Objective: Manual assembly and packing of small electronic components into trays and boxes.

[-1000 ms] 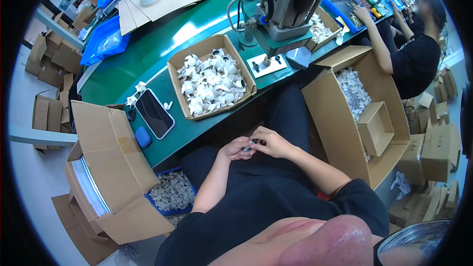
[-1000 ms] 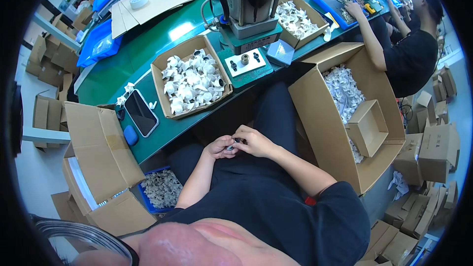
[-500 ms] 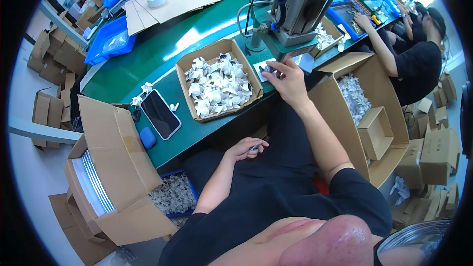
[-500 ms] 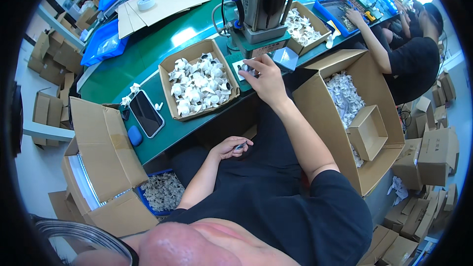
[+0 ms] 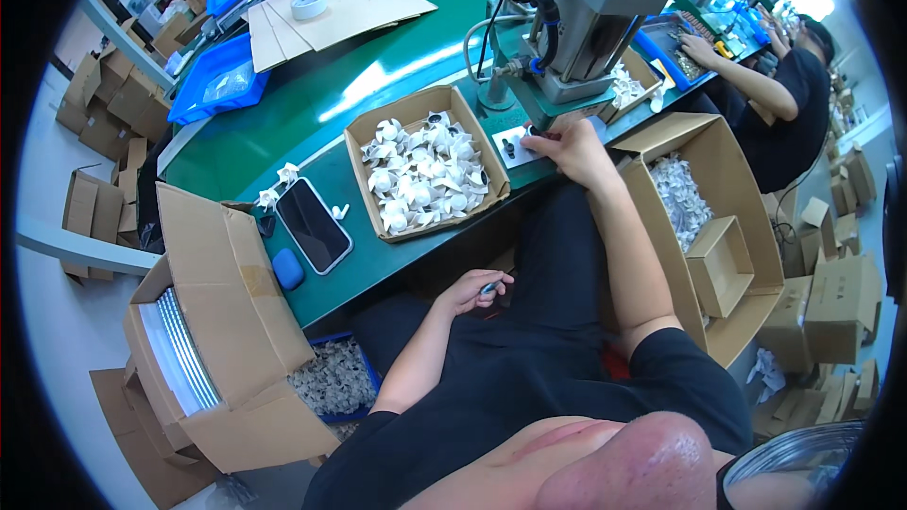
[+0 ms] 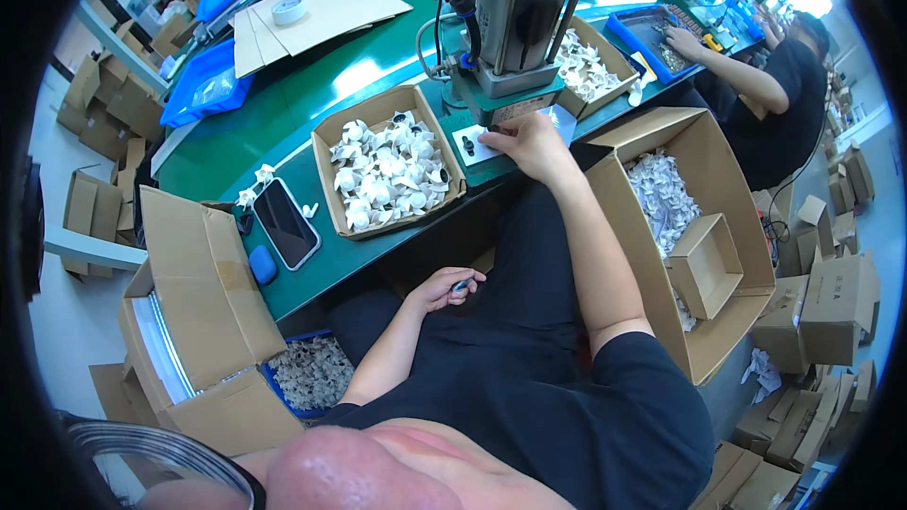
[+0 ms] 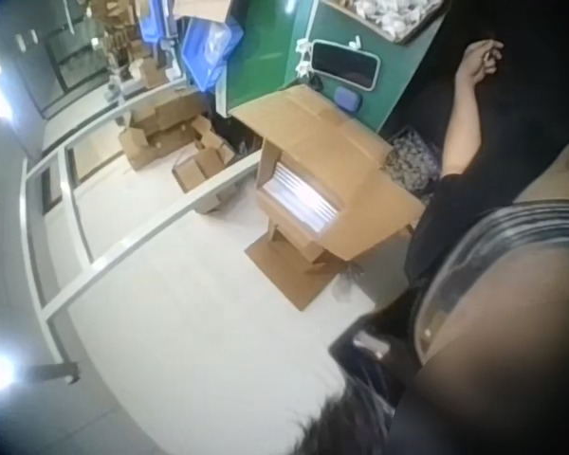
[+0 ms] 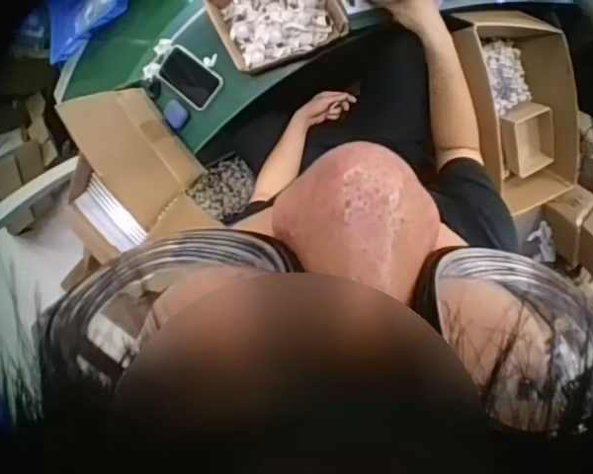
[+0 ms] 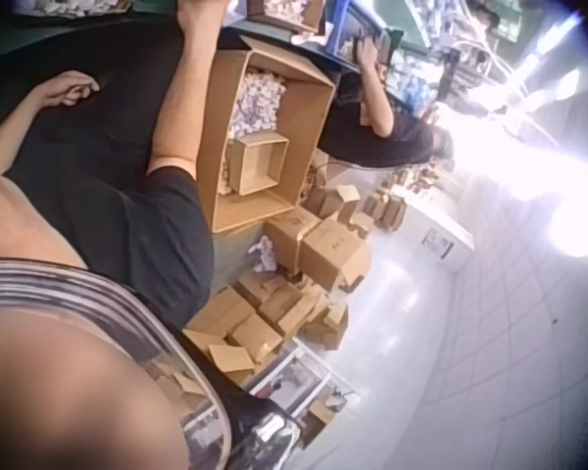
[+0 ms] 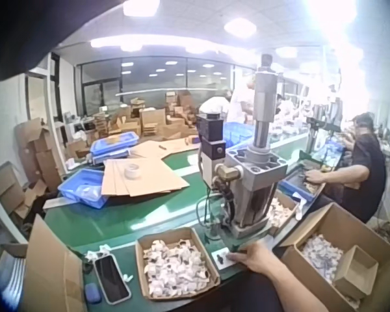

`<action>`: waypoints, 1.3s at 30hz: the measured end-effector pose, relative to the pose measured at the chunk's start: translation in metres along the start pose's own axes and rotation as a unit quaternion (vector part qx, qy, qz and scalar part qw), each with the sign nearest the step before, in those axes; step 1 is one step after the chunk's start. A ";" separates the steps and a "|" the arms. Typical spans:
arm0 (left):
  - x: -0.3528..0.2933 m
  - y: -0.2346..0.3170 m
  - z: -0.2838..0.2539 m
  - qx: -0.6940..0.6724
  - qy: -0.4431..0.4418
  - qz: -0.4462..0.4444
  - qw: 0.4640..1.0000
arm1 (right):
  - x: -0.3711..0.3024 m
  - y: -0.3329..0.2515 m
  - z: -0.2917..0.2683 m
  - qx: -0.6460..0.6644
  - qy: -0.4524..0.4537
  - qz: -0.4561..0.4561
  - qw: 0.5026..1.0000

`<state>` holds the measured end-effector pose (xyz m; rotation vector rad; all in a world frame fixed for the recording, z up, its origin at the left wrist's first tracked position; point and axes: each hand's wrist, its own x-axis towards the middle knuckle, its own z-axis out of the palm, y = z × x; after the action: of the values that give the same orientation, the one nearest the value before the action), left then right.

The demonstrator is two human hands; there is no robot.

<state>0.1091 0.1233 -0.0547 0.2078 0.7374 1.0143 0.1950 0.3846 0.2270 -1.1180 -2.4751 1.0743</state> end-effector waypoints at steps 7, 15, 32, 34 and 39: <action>0.002 -0.004 -0.002 0.013 0.016 0.004 1.000 | 0.016 -0.014 -0.036 -0.023 -0.133 -0.083 0.987; -0.004 -0.009 -0.005 0.003 0.054 0.028 0.998 | 0.104 0.102 -0.097 -0.237 0.146 -0.094 0.956; 0.012 -0.010 -0.012 0.012 0.108 0.038 0.993 | 0.123 0.107 -0.115 -0.325 0.064 -0.058 0.942; 0.015 -0.007 -0.011 0.017 0.104 0.032 0.994 | 0.133 0.128 -0.121 -0.324 0.051 -0.047 0.943; 0.011 -0.009 -0.010 0.013 0.099 0.041 0.994 | 0.141 0.142 -0.116 -0.302 0.054 0.010 0.952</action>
<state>0.1121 0.1260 -0.0711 0.1623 0.9276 1.1137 0.2319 0.6110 0.1966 -1.3034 -2.7787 0.2273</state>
